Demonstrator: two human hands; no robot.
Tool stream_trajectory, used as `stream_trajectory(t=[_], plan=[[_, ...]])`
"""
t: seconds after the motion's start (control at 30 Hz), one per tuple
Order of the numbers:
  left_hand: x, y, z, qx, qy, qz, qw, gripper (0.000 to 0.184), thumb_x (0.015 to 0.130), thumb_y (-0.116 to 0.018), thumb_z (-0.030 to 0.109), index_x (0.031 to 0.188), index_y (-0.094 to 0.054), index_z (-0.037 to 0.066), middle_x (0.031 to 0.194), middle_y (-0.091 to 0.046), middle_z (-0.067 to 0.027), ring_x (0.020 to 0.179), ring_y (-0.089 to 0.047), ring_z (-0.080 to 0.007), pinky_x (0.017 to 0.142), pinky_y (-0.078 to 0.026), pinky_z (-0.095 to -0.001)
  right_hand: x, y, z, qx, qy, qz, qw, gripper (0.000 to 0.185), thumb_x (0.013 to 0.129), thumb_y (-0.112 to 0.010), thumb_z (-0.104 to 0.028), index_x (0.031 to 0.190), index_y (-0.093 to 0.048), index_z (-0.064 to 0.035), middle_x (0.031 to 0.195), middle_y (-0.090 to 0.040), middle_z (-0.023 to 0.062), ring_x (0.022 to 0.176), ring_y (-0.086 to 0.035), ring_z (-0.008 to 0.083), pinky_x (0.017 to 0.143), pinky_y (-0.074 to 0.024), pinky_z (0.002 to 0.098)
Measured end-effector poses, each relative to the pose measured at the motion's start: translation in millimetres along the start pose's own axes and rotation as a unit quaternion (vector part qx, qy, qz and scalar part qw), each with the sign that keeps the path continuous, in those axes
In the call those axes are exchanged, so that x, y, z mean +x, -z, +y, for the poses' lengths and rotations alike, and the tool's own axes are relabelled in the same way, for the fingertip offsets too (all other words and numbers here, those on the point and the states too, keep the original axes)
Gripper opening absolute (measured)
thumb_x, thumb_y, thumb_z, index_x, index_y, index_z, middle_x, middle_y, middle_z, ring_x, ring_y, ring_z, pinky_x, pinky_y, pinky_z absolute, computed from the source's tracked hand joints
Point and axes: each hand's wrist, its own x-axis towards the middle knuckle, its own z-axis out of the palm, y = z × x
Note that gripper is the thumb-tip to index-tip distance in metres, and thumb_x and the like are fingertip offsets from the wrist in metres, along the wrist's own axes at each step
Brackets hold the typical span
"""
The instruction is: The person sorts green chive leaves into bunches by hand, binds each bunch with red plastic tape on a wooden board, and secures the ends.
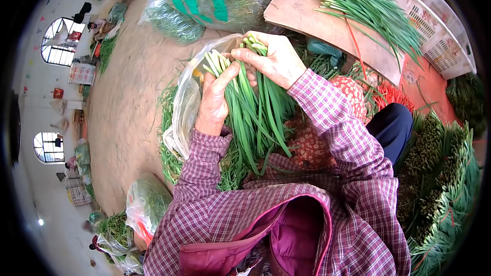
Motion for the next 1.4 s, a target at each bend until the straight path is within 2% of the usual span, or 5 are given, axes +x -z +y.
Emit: stream_trajectory(t=[0.87,1.0,1.17,1.33,1.4], plan=[[7.4,-2.0,-3.2,0.009,0.013,0.018,1.0,0.017,0.087,-0.063,0.009,0.102,-0.056,0.004,0.09,-0.066,-0.0119,0.074,-0.067,-0.0189,0.065,-0.058,-0.0297,5.5,8.3,13.7,0.055,-0.029,0.002,0.998,0.021,0.087,-0.067,-0.023,0.084,-0.06,-0.0029,0.063,-0.059,0.002,0.056,-0.057,0.0095,0.054,-0.0468,0.025],[12.9,17.1,17.7,0.023,-0.034,0.03,0.999,0.012,0.092,-0.057,0.013,0.102,-0.057,0.006,0.097,-0.065,-0.0134,0.084,-0.067,-0.0241,0.07,-0.058,-0.0356,7.0,22.7,-3.7,-0.103,0.036,0.121,0.987,0.026,0.084,-0.068,-0.029,0.092,-0.067,-0.005,0.078,-0.065,0.0027,0.066,-0.057,0.0092,0.063,-0.047,0.0243],[8.1,72.4,64.0,-0.023,-0.076,0.095,0.992,0.02,0.095,-0.054,0.022,0.107,-0.055,0.007,0.103,-0.063,-0.0164,0.094,-0.064,-0.0317,0.075,-0.057,-0.0438,11.1,93.4,-20.8,-0.052,0.11,0.3,0.946,0.027,0.081,-0.073,-0.033,0.093,-0.065,-0.0103,0.074,-0.061,-0.0025,0.066,-0.054,0.0065,0.062,-0.0431,0.0213],[6.8,85.2,77.1,-0.035,-0.101,0.092,0.99,0.023,0.096,-0.052,0.027,0.112,-0.051,0.011,0.103,-0.061,-0.0127,0.096,-0.062,-0.0343,0.076,-0.056,-0.05,12.9,105.3,-29.3,-0.159,0.176,0.261,0.936,0.028,0.086,-0.068,-0.032,0.104,-0.065,-0.0104,0.09,-0.066,0.0013,0.084,-0.059,0.0089,0.069,-0.0474,0.0239],[8.5,80.2,77.3,-0.025,-0.1,0.068,0.992,0.024,0.096,-0.052,0.027,0.113,-0.05,0.01,0.098,-0.061,-0.0117,0.091,-0.063,-0.0319,0.076,-0.056,-0.0479,14.1,82.0,-29.3,-0.072,0.151,0.191,0.967,0.022,0.091,-0.062,-0.028,0.103,-0.063,-0.0092,0.089,-0.067,0.0027,0.078,-0.061,0.0102,0.069,-0.0486,0.0243]])
